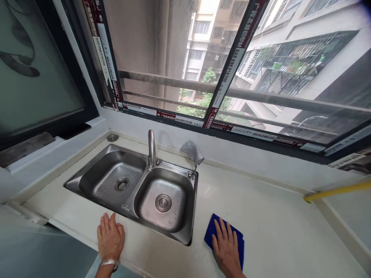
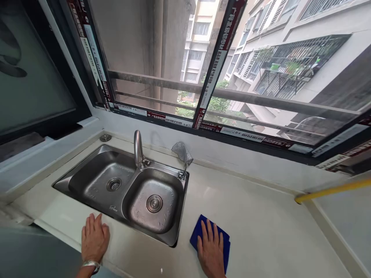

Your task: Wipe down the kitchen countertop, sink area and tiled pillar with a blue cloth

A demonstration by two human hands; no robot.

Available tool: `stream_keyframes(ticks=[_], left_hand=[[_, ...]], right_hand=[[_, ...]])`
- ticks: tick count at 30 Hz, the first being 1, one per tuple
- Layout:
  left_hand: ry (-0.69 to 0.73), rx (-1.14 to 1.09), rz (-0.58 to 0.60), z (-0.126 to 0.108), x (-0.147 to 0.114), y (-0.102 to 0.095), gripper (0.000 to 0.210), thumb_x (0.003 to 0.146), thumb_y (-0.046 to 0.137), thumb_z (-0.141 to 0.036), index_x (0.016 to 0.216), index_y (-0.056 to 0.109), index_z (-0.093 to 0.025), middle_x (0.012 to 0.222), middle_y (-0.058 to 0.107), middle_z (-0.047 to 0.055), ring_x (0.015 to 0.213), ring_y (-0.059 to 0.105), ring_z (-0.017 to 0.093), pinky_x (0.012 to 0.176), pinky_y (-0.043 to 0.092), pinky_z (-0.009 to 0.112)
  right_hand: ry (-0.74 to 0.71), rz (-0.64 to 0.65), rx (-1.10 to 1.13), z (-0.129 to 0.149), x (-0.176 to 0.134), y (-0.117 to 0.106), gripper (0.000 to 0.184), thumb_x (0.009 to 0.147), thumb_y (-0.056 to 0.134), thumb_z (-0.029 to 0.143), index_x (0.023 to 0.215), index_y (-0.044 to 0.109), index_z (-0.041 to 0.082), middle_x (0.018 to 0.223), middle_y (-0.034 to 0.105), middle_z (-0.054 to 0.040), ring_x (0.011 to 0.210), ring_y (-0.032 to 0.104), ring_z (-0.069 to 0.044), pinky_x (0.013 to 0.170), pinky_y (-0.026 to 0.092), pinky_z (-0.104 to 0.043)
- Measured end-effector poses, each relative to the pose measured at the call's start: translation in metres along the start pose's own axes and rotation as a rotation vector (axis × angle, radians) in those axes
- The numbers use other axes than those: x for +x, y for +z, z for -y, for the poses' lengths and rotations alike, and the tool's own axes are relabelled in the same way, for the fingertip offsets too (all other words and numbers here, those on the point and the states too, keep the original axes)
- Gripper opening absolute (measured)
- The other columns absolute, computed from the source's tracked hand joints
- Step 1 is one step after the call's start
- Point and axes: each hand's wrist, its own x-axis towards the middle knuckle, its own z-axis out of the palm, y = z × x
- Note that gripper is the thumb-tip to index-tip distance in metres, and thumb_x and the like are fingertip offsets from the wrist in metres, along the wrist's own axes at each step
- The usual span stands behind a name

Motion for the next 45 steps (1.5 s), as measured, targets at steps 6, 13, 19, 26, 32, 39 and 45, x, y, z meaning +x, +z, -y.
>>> stream_keyframes(ticks=[6,13,19,26,32,39,45], left_hand=[[-0.012,0.041,0.08,-0.003,-0.004,0.001,0.06,0.096,0.026,-0.038,0.143,0.043,-0.005,0.155,0.034,0.029,0.151,0.019,0.037,0.118,0.026,0.061],[0.02,0.09,0.078,-0.003,-0.001,0.002,0.062,0.096,0.03,-0.041,0.147,0.038,-0.008,0.158,0.028,0.028,0.151,0.017,0.039,0.117,0.027,0.063],[0.005,0.102,0.134,-0.004,0.0,-0.001,0.061,0.096,0.033,-0.041,0.149,0.036,-0.011,0.16,0.024,0.026,0.151,0.016,0.039,0.117,0.028,0.064],[0.008,0.109,0.126,-0.006,0.001,-0.005,0.06,0.096,0.032,-0.041,0.145,0.042,-0.007,0.157,0.027,0.03,0.15,0.019,0.041,0.115,0.03,0.064],[0.018,0.064,0.029,-0.005,-0.001,-0.001,0.06,0.097,0.03,-0.04,0.141,0.046,-0.003,0.153,0.032,0.033,0.149,0.02,0.042,0.115,0.03,0.063],[0.022,-0.062,-0.039,0.0,-0.006,0.001,0.057,0.097,0.033,-0.039,0.142,0.046,-0.006,0.153,0.037,0.029,0.151,0.018,0.038,0.117,0.028,0.063],[0.068,-0.153,-0.036,0.007,-0.011,0.004,0.059,0.096,0.035,-0.04,0.142,0.045,-0.005,0.155,0.034,0.029,0.152,0.015,0.04,0.117,0.026,0.064]], right_hand=[[0.001,0.032,-0.023,-0.003,0.087,0.024,0.058,0.099,0.029,0.037,0.154,0.03,0.02,0.159,0.033,-0.0101,0.148,0.023,-0.033,0.115,0.027,-0.061],[0.135,0.117,-0.106,0.004,0.216,0.065,0.056,0.1,0.026,0.037,0.152,0.035,0.02,0.159,0.034,-0.0082,0.146,0.023,-0.031,0.118,0.022,-0.055],[0.263,0.161,-0.102,0.0,0.302,0.098,0.058,0.1,0.024,0.043,0.151,0.037,0.017,0.157,0.035,-0.0127,0.144,0.022,-0.035,0.115,0.022,-0.06],[0.279,0.168,-0.064,0.011,0.292,0.092,0.055,0.099,0.024,0.037,0.15,0.039,0.022,0.157,0.036,-0.0118,0.144,0.023,-0.034,0.114,0.023,-0.06],[0.074,0.158,-0.072,0.036,0.206,0.043,0.051,0.097,0.032,0.029,0.145,0.048,0.026,0.153,0.043,-0.0073,0.143,0.029,-0.029,0.116,0.026,-0.053],[-0.179,0.08,0.024,0.032,0.072,0.003,0.05,0.098,0.033,0.029,0.146,0.045,0.027,0.151,0.046,-0.0064,0.144,0.034,-0.027,0.113,0.036,-0.055],[-0.271,0.03,0.022,-0.021,-0.052,-0.032,0.059,0.096,0.041,0.031,0.154,0.029,0.033,0.151,0.047,-0.0052,0.14,0.042,-0.031,0.108,0.044,-0.056]])
